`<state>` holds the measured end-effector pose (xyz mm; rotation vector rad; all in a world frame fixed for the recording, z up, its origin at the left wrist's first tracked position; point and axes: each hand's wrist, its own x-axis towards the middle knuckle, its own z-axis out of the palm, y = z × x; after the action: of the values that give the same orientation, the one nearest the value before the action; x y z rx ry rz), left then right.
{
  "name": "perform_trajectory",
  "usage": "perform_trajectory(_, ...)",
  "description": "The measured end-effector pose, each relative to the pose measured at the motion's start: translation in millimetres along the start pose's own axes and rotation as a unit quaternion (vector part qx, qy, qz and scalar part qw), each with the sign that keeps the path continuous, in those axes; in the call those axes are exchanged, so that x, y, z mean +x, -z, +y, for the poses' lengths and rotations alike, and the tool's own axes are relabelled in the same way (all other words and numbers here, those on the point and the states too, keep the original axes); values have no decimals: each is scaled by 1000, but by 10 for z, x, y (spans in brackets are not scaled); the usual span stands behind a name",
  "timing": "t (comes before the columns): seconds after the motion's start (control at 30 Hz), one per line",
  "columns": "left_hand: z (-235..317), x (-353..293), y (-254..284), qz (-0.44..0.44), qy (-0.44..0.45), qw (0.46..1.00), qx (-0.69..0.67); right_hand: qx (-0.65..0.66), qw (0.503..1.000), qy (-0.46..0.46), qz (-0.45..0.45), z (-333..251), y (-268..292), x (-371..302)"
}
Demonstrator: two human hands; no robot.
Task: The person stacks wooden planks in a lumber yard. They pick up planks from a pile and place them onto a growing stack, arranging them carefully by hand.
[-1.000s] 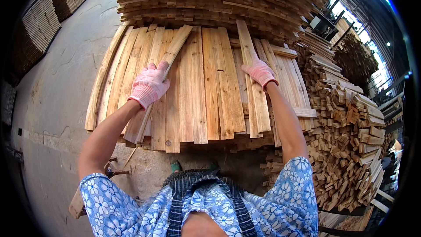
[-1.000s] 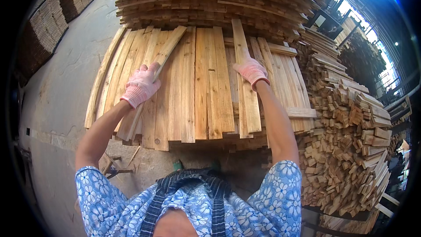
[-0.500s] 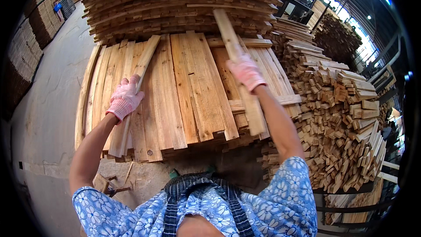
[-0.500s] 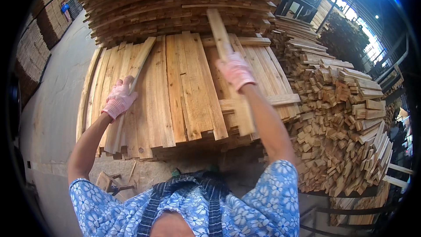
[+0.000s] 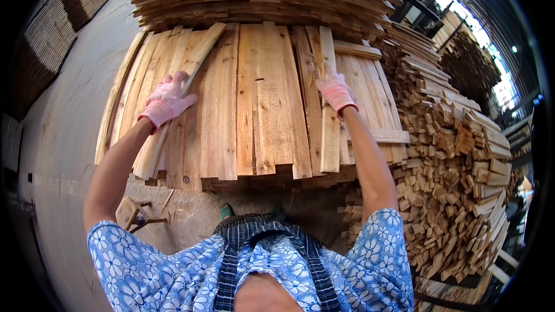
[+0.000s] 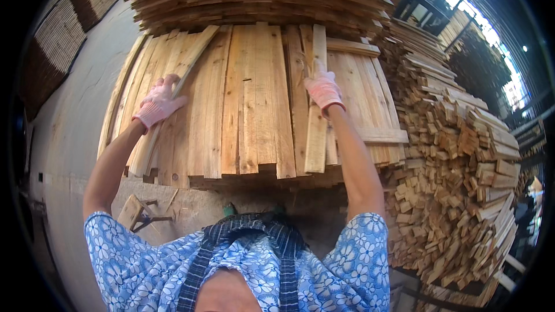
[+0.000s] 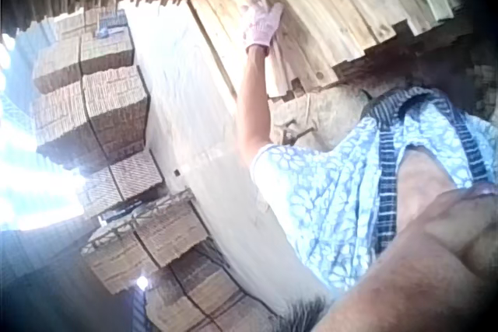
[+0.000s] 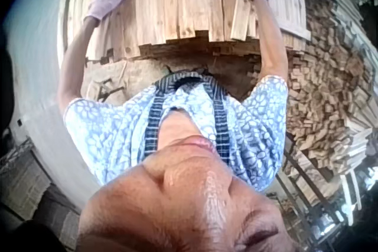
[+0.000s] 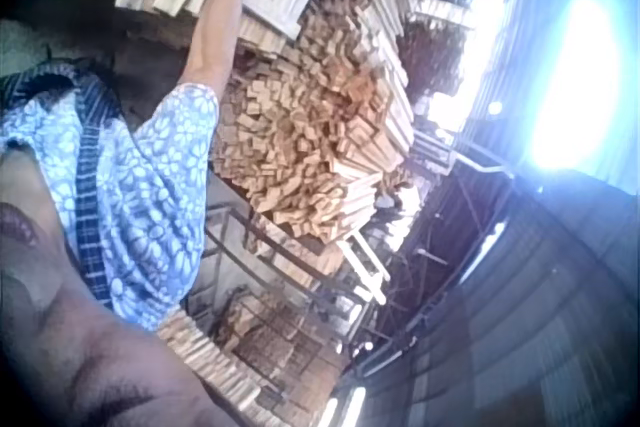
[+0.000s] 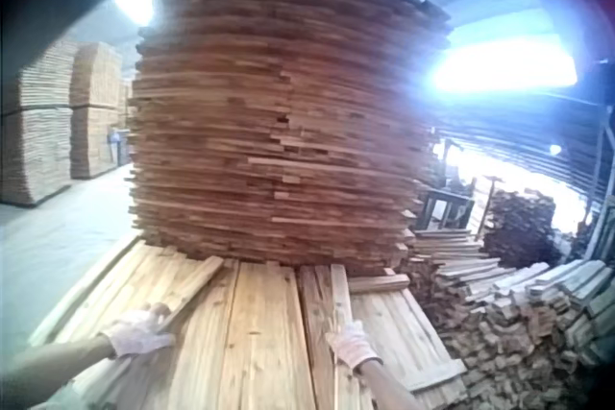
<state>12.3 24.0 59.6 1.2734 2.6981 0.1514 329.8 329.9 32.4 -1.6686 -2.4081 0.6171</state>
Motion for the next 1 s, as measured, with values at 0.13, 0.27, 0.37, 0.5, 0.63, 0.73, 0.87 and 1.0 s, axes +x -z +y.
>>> perform_trajectory(0.13,131,114,36,8,36,999,-41,41,992,112,-37,168,136,193)
perform_trajectory(0.27,25,-86,198,55,47,973,-219,-5,986,165,12,114,549,71)
perform_trajectory(0.37,88,-681,531,118,15,888,-445,-46,960,274,24,-157,770,-251)
perform_trajectory(0.5,223,-1587,648,265,38,708,-654,-80,883,456,-83,-583,589,-402)
perform_trajectory(0.63,248,-2334,149,209,50,608,-764,-204,809,541,-110,-916,74,-448)
perform_trajectory(0.73,394,-2823,-453,245,117,540,-797,-209,816,525,-118,-1002,14,-406)
perform_trajectory(0.87,875,-3115,-1032,123,240,382,-884,-203,816,532,-97,-932,-44,-357)
perform_trajectory(1.0,1154,-3008,-1532,-8,216,277,-936,-187,825,528,-77,-862,-134,-240)
